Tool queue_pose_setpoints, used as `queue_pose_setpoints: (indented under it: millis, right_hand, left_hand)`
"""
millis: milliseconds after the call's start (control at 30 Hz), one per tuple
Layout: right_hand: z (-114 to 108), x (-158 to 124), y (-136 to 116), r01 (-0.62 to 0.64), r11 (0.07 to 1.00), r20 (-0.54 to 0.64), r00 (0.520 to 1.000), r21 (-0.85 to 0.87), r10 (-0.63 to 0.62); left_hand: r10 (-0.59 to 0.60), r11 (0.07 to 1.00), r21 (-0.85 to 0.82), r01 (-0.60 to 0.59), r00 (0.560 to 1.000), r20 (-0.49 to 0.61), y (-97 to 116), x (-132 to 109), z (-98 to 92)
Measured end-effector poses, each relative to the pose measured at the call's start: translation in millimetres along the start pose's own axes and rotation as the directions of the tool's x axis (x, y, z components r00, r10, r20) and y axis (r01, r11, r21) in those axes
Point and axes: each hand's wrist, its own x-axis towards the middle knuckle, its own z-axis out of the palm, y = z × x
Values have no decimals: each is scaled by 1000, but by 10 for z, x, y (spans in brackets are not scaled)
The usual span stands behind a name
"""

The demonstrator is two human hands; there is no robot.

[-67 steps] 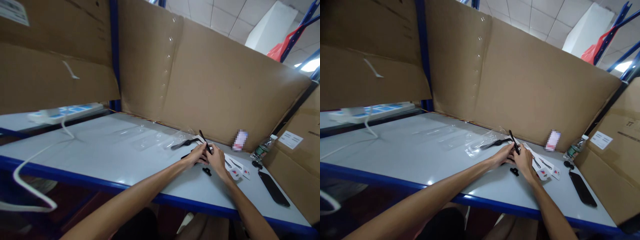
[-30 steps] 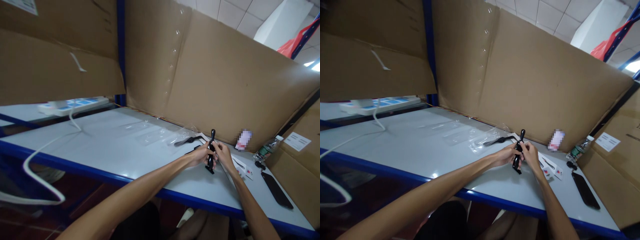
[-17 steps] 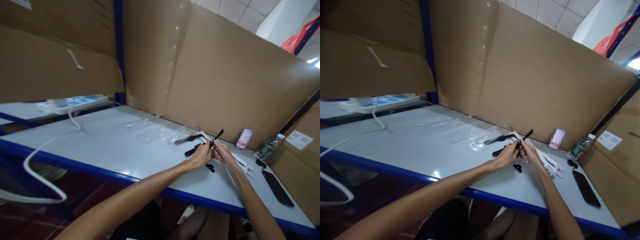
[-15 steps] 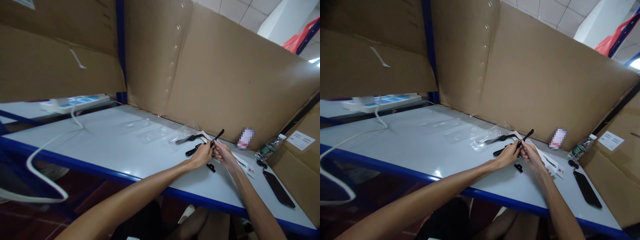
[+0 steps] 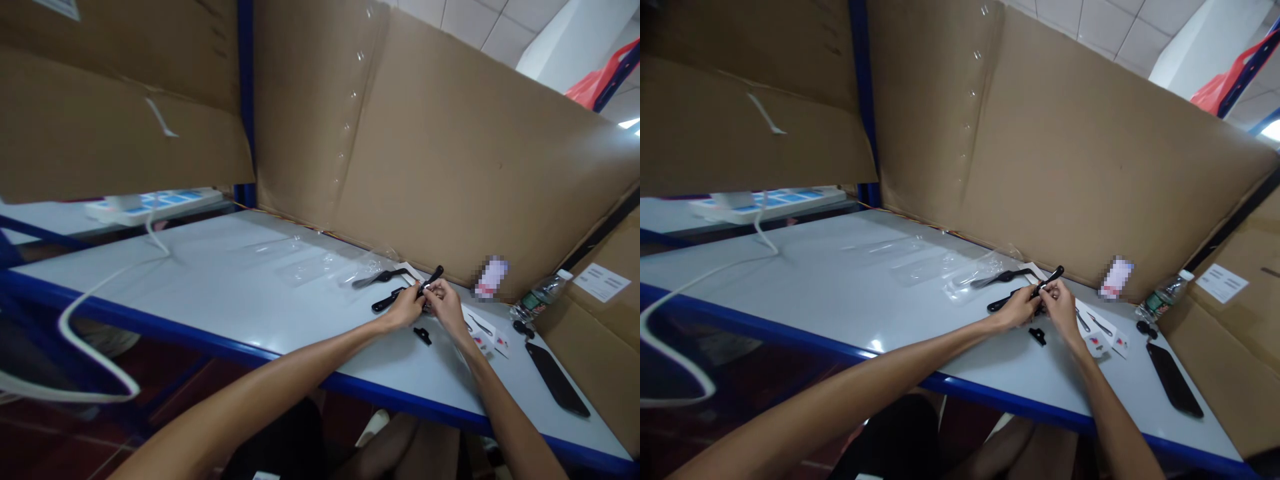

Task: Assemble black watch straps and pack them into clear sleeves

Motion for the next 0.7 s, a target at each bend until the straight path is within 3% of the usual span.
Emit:
queue_pose_setpoints:
  millis: [100,233,500,700]
  right_hand:
    - [-4,-7,2,186,967,-47,979,-174,-197]
    - [-21,-29,-25,229,953,-11,972,-197,-235]
    - [-94,4,7,269,862,-77,940,-430,-332]
    - [-67,-14,-29,291,913,-24,950,-284,-310]
  left_hand:
    - [-117,957,-256,134,990,83,41,-26,2]
    - [-175,873,-432,227,972,157,96,-47,-9]
    - [-199,838,-479,261,964,177,148,-72,-38]
    - [-218,813,-501,297,953,213,141,-70,-29]
